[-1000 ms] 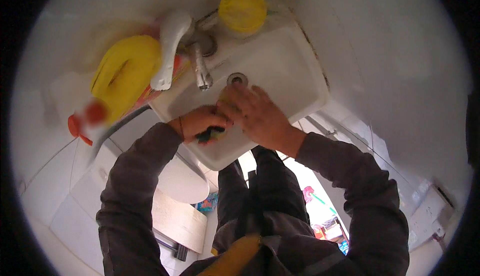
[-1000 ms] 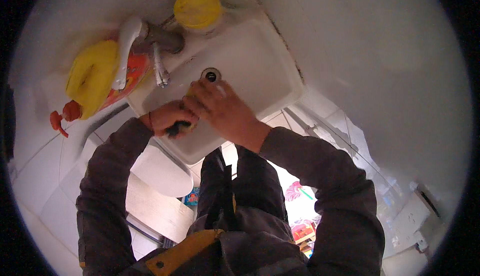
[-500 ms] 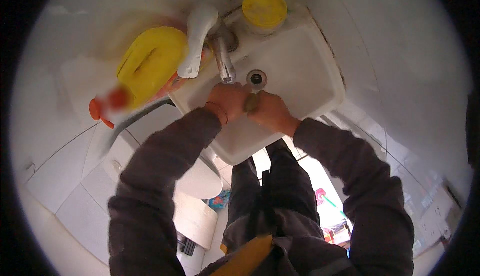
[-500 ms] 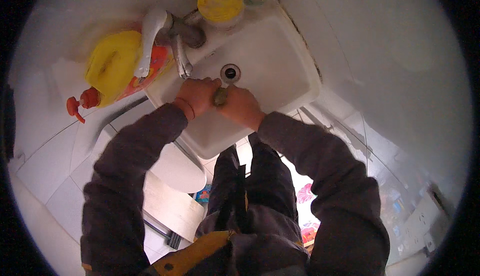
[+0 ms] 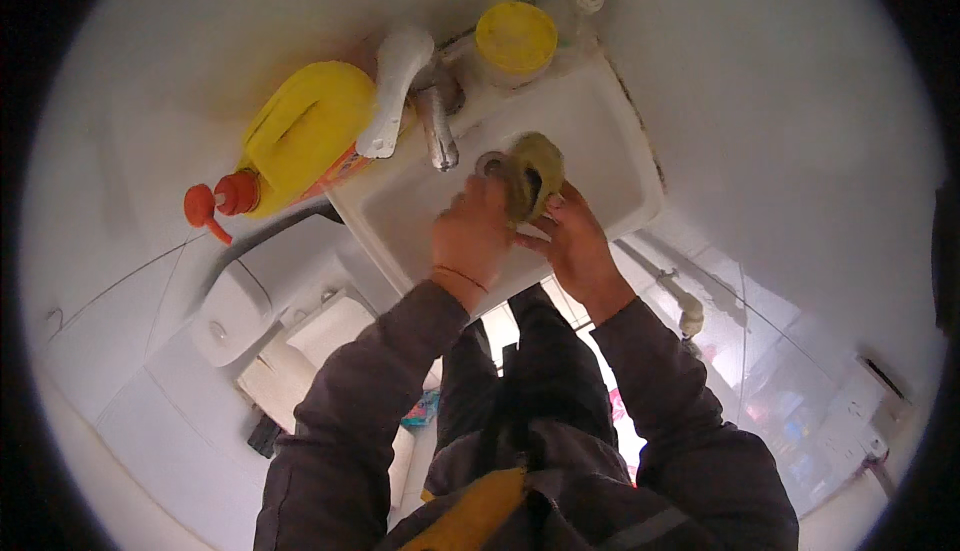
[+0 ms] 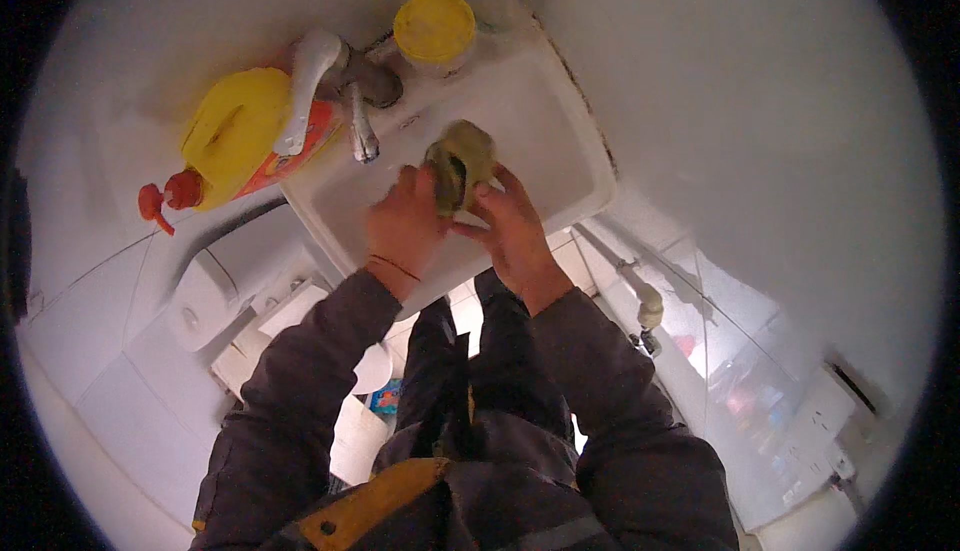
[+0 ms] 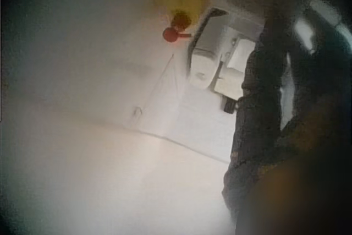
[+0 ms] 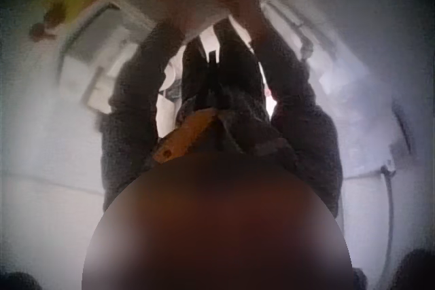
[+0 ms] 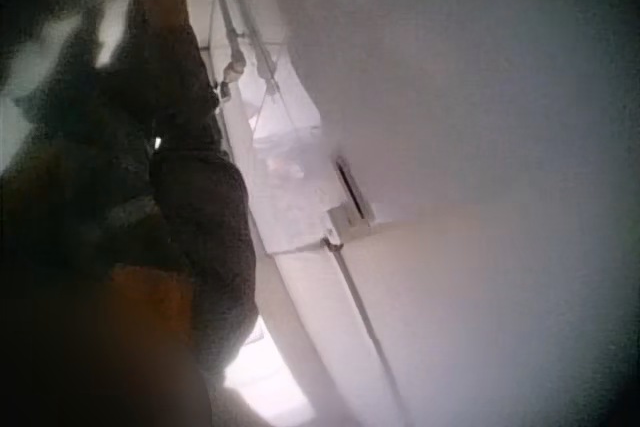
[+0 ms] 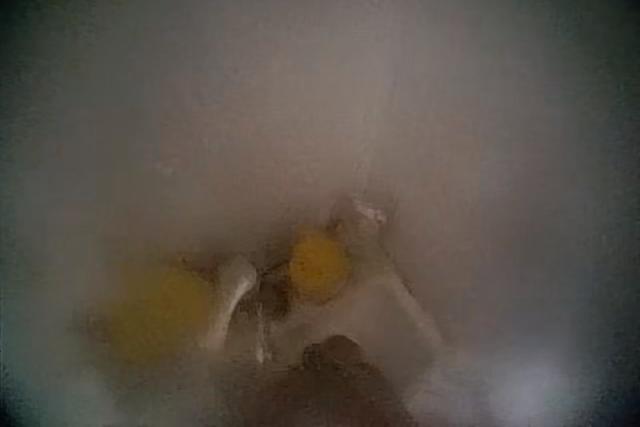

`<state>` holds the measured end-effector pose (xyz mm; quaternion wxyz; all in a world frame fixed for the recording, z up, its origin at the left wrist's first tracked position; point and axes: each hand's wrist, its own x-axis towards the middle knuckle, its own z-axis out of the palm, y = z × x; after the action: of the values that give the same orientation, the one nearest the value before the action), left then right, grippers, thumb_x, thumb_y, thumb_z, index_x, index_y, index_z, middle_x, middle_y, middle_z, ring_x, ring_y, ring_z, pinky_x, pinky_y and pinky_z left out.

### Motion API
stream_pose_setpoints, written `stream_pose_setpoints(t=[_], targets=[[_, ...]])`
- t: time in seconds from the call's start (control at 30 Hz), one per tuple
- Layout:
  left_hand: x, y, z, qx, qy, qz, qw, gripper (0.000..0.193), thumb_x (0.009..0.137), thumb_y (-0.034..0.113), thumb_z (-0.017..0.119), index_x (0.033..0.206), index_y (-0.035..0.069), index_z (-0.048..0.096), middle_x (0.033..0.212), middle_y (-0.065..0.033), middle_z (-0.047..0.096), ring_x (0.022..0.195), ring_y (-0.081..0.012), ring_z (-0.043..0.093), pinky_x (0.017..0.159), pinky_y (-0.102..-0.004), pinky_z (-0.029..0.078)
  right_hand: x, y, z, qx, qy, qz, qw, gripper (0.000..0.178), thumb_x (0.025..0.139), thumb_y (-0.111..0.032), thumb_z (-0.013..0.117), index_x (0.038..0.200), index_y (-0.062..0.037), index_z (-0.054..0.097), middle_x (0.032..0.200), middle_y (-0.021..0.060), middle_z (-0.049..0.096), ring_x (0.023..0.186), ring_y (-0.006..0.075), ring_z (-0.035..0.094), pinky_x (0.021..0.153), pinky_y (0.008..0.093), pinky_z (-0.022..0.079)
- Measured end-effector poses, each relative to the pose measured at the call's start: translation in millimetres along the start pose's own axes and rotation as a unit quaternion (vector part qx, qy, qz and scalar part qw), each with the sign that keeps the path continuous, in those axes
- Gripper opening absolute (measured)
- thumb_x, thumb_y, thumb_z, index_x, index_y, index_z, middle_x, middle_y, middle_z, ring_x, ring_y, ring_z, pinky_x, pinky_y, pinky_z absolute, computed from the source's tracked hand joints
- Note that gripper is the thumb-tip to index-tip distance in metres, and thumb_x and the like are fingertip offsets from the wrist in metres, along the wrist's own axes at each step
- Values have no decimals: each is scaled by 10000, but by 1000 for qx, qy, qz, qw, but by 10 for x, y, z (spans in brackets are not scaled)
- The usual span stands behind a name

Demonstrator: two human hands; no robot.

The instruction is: The person mops the tiled floor of a small bathroom using a pink string mop, covering the area around the toilet and sink. They then wash a yellow cloth in the sink, wring it out, and wipe the toilet tank and lid.

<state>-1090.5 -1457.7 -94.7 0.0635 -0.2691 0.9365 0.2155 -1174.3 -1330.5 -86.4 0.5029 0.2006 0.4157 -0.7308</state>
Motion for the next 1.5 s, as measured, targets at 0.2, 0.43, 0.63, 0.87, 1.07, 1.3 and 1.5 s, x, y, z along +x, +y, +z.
stream_pose_setpoints(t=[0.2, 0.43, 0.63, 0.87, 1.07, 1.3, 1.5], targets=[[-287, 316, -114, -335, -105, 35, 936, 857, 791, 344, 695, 1439, 7, 247, 1273, -271, 457, 1174, -442, 472, 1024, -434, 404, 118, -581, 191, -607, 127, -316, 718, 530, 797, -174, 678, 1302, -127, 521, 1138, 110, 571, 1060, 298, 554, 877, 404, 463], [-1027, -9, -191, -347, -2, 1, 938, 510, 831, 150, 606, 1304, 33, 456, 1176, -202, 542, 1027, -364, 582, 860, -420, 494, 612, -984, -165, -926, -88, -360, 75, 400, 749, -266, 680, 1142, -194, 652, 1011, 115, 572, 958, 327, 562, 745, 438, 496], [-1912, -504, -626, -379, 61, -12, 923, 367, 817, 53, 589, 1183, 42, 553, 1043, -169, 603, 838, -338, 634, 726, -385, 527, 156, -607, -314, -920, 23, -150, 360, 405, 789, -339, 624, 1121, -110, 656, 1049, 179, 627, 962, 346, 605, 829, 448, 499], [-2760, -1140, -534, -469, -19, -116, 875, 284, 841, 86, 602, 1122, 49, 584, 960, -132, 618, 787, -276, 647, 698, -348, 524, -77, -332, -879, -919, 136, -201, 309, 547, 830, -360, 588, 1306, -102, 514, 1055, 228, 561, 965, 421, 576, 840, 494, 480], [-3348, -1748, -79, -424, -19, -233, 875, 233, 846, 119, 597, 1069, 52, 605, 892, -166, 658, 802, -306, 655, 701, -377, 522, -533, 1781, -39, -826, 94, -343, 438, 542, 752, -267, 660, 1263, -139, 529, 1016, 182, 477, 968, 383, 507, 796, 468, 459], [-3582, -1622, -85, -431, -34, -217, 875, 266, 854, 123, 589, 1107, 42, 584, 879, -142, 650, 800, -277, 643, 721, -359, 518, -175, 1233, -626, -833, 121, -368, 395, 401, 756, -237, 643, 1107, -48, 594, 984, 201, 569, 1000, 379, 524, 908, 485, 410], [-3931, -1366, 117, -459, -11, -276, 844, 274, 838, 152, 599, 1079, 23, 587, 884, -185, 649, 817, -344, 643, 744, -381, 515, -379, 29, -897, -656, 138, -326, 667, 393, 922, -225, 552, 1225, 24, 523, 1154, 124, 599, 1026, 229, 583, 870, 364, 482]])
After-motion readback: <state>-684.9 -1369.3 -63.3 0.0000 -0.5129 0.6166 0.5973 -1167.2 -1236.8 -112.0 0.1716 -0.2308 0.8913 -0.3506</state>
